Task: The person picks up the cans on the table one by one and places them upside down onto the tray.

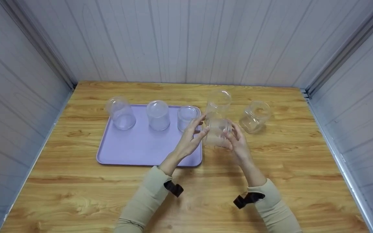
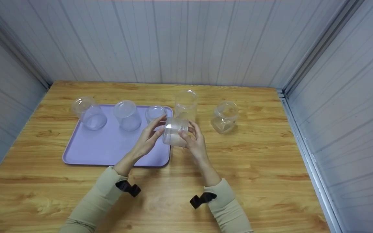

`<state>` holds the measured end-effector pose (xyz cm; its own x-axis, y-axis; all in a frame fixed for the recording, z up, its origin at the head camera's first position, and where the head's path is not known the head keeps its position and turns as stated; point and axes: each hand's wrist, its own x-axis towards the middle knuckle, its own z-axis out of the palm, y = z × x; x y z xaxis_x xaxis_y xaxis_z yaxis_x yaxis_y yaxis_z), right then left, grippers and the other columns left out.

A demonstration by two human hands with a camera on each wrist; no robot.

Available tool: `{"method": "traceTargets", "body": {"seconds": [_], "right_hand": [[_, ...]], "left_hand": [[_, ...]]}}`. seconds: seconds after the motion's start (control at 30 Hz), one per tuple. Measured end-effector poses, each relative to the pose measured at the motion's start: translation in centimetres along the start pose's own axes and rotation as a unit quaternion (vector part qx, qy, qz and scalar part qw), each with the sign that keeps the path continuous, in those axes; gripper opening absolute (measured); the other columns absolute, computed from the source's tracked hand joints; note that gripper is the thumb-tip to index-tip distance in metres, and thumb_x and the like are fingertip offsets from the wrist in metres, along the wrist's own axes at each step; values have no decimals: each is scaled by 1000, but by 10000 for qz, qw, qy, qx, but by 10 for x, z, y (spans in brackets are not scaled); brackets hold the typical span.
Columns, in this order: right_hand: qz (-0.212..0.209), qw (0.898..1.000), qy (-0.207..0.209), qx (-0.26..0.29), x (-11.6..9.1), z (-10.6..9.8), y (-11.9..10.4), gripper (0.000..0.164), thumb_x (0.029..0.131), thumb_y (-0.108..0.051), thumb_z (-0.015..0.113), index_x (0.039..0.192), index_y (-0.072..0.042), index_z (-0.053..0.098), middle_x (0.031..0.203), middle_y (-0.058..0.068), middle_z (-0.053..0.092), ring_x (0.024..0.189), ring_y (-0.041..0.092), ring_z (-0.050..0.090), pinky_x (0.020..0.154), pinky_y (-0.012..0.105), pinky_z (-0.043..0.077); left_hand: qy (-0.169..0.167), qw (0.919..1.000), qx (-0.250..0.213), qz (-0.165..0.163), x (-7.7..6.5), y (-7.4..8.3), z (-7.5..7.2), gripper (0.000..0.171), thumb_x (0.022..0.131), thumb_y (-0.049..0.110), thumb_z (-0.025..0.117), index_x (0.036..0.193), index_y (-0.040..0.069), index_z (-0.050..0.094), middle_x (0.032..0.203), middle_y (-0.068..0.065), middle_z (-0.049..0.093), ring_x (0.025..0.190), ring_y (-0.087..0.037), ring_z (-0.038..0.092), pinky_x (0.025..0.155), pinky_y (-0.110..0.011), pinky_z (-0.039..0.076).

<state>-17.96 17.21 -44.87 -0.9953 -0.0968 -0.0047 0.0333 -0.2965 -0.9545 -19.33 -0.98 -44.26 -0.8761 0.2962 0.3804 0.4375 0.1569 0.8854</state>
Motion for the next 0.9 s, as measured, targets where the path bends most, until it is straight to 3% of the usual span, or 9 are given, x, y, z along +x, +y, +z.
{"method": "traceTargets", "body": {"seconds": [0.17,0.27,0.4,0.57,0.73,0.9], "right_hand": [[185,9993,-96,325,1,3,1,53,89,-14,48,136,-2,25,116,11,46,92,23,55,67,31,51],[320,9985,-153,424,1,4,2,51,89,-14,47,134,-2,27,112,10,49,89,22,57,64,31,52],[419,9974,-403,428,2,5,2,52,89,-17,47,134,-2,26,114,12,50,91,23,57,65,31,52],[473,9942,-855,449,3,3,2,56,89,-18,44,137,-2,20,124,22,40,94,27,55,69,35,51],[501,9911,-1135,486,7,0,5,60,89,-24,50,137,-2,21,123,23,40,95,27,54,71,39,50],[646,9887,-1235,544,8,-1,7,66,87,-28,54,137,0,21,121,20,42,92,25,54,72,40,50]], "left_hand": [[-55,9997,-221,80,-6,22,-3,52,88,11,48,134,-6,29,125,-24,40,111,-38,41,82,-40,44],[-49,9994,-338,5,-8,25,-2,56,87,13,50,135,-5,28,125,-24,39,110,-37,42,81,-41,44],[-54,9990,-410,-144,-9,25,-2,61,85,14,54,136,-5,26,125,-22,38,109,-38,41,81,-46,43],[-48,9985,-521,-134,-11,23,-1,64,83,13,57,136,-5,26,124,-25,38,107,-42,40,79,-54,41],[73,9984,-563,-20,-11,23,-1,65,80,8,61,135,-6,28,119,-27,41,103,-42,43,75,-52,43],[115,9985,-518,-120,-15,24,-2,67,79,8,64,134,-6,29,118,-27,42,101,-40,46,75,-48,46]]}}
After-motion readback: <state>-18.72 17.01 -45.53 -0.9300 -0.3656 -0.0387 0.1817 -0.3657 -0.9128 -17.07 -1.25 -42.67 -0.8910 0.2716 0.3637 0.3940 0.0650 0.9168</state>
